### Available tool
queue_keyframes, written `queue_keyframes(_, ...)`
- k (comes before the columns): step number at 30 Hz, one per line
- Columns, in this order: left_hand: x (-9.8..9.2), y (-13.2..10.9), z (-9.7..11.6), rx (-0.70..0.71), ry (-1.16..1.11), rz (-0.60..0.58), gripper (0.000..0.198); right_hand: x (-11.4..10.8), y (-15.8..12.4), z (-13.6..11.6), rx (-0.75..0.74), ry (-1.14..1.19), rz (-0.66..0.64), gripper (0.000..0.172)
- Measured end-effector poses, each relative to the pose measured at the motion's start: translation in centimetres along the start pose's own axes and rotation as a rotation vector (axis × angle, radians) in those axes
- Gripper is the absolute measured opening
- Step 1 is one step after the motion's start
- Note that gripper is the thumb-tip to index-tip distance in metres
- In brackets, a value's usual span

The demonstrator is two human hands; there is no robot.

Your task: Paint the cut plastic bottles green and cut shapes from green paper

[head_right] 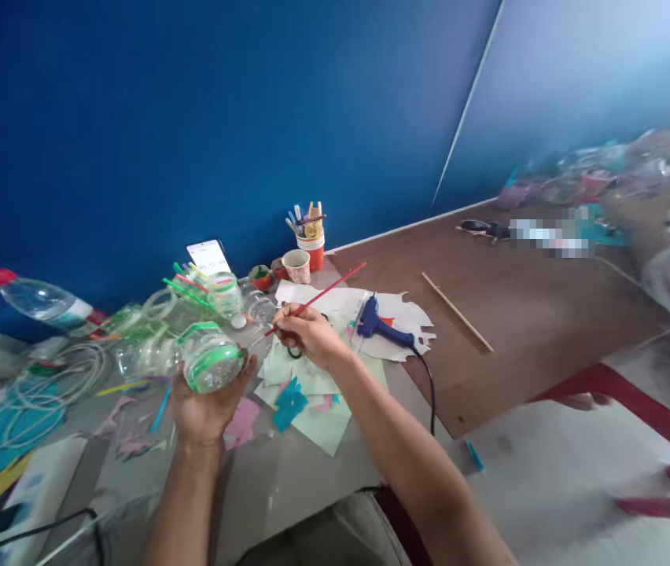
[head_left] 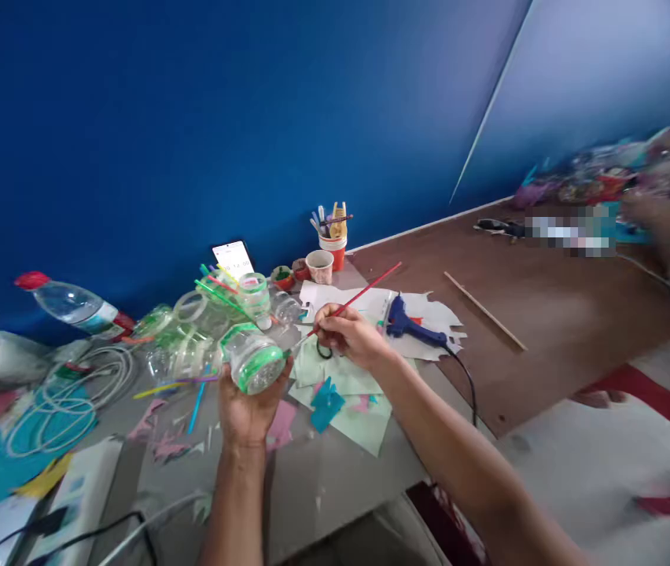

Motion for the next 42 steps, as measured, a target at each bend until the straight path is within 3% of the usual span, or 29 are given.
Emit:
queue_keyframes(9,-0.3,0.0,-0.1,0.022,-0.015,0.006,0.036,0.7,-0.6,-0.8,-0.066,0.044,-0.089,0.013)
queue_keyframes(14,-0.4,0.0,0.1,0.044,-0.011,0.016,0.04,-0.1,-0.2,-0.8,-0.043,-0.017,0.016,0.008)
queue_keyframes(19,-0.3,0.0,-0.1,0.018,-0.014,0.022,0.041,0.2,-0.5,-0.9,-0.032,0.079,-0.057,0.01)
queue_keyframes(25,-0.1,-0.1,-0.1,-0.023,-0.037,0.022,0.052,0.4,-0.3,-0.2,0.05,0.043,-0.028,0.012)
queue_keyframes(32,-0.2,-0.4,-0.4,-0.085,-0.098,0.002,0.057,0.8,-0.5,-0.4,-0.069,0.205,-0.078,0.012)
queue_keyframes(38,-0.1,-0.5,-0.6,-0.086,-0.115,-0.003,0.053,0.8,-0.4,0.0,0.069,0.135,-0.077,0.012)
queue_keyframes(42,0.2,-0.5,-0.6,-0.087,-0.115,0.003,0.052,0.5,-0.3,0.1,0.049,0.149,-0.087,0.011)
Point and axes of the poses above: each hand's wrist, its own y-axis towards the middle knuckle, its own x-axis out of the palm, z = x × y, the point moved 1 cm from there along y, towards the middle knuckle, and after that the axes turned 6 degrees about -y, right-handed, at the moved point
